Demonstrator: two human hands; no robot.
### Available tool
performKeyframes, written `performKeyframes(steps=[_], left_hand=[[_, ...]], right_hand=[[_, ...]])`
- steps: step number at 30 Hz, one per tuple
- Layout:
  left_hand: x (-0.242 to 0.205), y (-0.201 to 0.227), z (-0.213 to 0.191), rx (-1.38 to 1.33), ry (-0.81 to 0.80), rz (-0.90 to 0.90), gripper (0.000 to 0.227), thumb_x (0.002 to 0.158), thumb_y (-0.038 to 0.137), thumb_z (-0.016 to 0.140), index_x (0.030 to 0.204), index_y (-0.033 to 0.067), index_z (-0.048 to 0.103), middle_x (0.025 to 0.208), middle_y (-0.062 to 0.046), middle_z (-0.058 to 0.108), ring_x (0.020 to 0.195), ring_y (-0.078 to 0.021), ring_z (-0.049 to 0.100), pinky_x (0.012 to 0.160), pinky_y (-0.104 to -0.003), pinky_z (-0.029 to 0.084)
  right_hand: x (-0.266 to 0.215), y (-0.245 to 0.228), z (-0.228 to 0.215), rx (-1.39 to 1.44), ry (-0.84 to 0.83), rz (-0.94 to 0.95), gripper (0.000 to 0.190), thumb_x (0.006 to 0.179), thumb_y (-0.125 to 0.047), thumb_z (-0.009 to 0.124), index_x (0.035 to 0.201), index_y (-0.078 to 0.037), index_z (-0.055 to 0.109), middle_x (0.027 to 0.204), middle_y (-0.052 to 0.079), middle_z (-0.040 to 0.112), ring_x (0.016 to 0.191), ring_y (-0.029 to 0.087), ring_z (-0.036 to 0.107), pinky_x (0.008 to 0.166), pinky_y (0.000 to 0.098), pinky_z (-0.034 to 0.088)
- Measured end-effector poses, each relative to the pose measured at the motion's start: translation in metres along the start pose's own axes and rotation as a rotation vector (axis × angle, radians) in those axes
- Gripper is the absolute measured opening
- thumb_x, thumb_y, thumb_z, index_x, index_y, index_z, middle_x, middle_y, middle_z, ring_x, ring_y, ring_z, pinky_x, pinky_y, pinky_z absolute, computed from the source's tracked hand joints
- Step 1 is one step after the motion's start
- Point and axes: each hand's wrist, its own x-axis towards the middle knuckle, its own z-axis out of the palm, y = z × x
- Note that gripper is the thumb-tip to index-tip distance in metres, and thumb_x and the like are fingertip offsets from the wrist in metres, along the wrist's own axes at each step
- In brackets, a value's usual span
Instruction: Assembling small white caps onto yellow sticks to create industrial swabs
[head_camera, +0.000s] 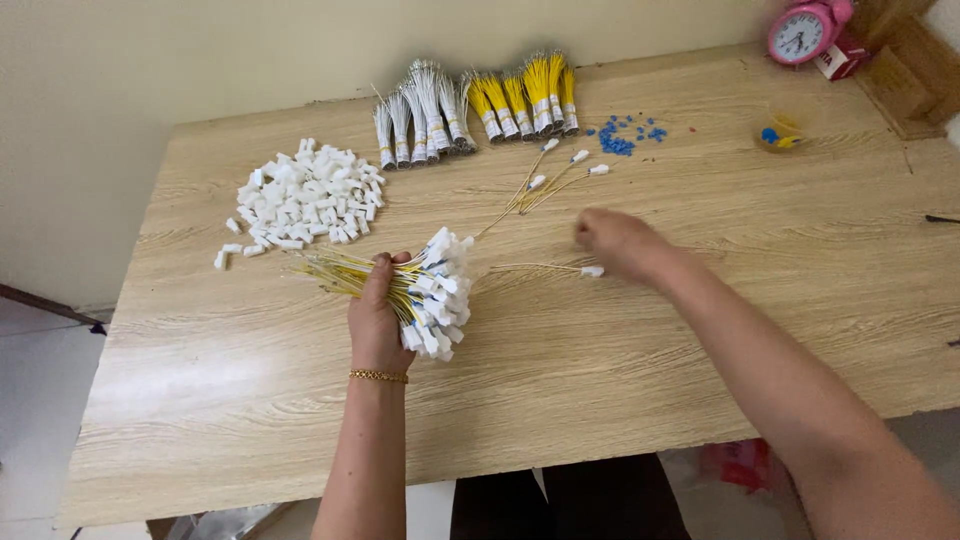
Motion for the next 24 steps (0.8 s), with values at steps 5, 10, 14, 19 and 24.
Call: performKeyframes(steps=[5,10,14,19,24], left_hand=[[0.002,-0.003,0.0,-0.006,0.038,-0.018,0.023,0.086,0.021,0.068,0.103,0.007,0.06,0.095,-0.011,0.071,0.077,-0.0231,0.07,0.066,-0.037,0.06],[0.006,-0.004,-0.007,0.0,0.021,-0.008,0.022,0.087,0.021,0.067,0.104,0.0079,0.059,0.096,-0.011,0.071,0.08,-0.0226,0.07,0.069,-0.036,0.06],[0.008,-0.005,-0.006,-0.012,0.002,-0.007,0.02,0.088,0.021,0.067,0.103,0.0092,0.059,0.096,-0.011,0.071,0.081,-0.0231,0.07,0.07,-0.037,0.06],[0.004,-0.003,-0.004,-0.013,-0.012,-0.021,0.019,0.088,0.021,0.067,0.101,0.0097,0.06,0.095,-0.011,0.071,0.079,-0.0228,0.071,0.068,-0.036,0.06],[-0.005,0.004,0.005,-0.021,-0.01,-0.02,0.015,0.089,0.019,0.064,0.1,0.0095,0.06,0.094,-0.01,0.071,0.076,-0.0213,0.07,0.065,-0.034,0.06]], right_hand=[[0.028,0.005,0.041,-0.088,-0.1,-0.181,0.03,0.092,-0.034,0.056,0.109,-0.01,0.063,0.107,0.015,0.065,0.11,0.035,0.062,0.093,0.0471,0.048],[0.035,0.018,0.044,-0.113,-0.039,-0.176,0.025,0.085,-0.03,0.067,0.1,-0.01,0.065,0.098,0.014,0.064,0.104,0.035,0.063,0.089,0.0457,0.051],[0.036,0.02,0.023,0.093,-0.08,-0.081,0.025,0.089,-0.026,0.061,0.098,-0.004,0.065,0.093,0.021,0.067,0.097,0.038,0.066,0.083,0.0476,0.05],[0.055,0.05,0.041,0.623,-0.074,0.003,0.013,0.093,-0.019,0.053,0.09,-0.008,0.059,0.067,0.003,0.061,0.061,0.012,0.058,0.053,0.0217,0.042],[0.038,0.053,0.01,0.511,0.137,0.046,0.016,0.1,-0.02,0.054,0.097,-0.006,0.062,0.069,0.01,0.068,0.061,0.018,0.066,0.055,0.0295,0.048]])
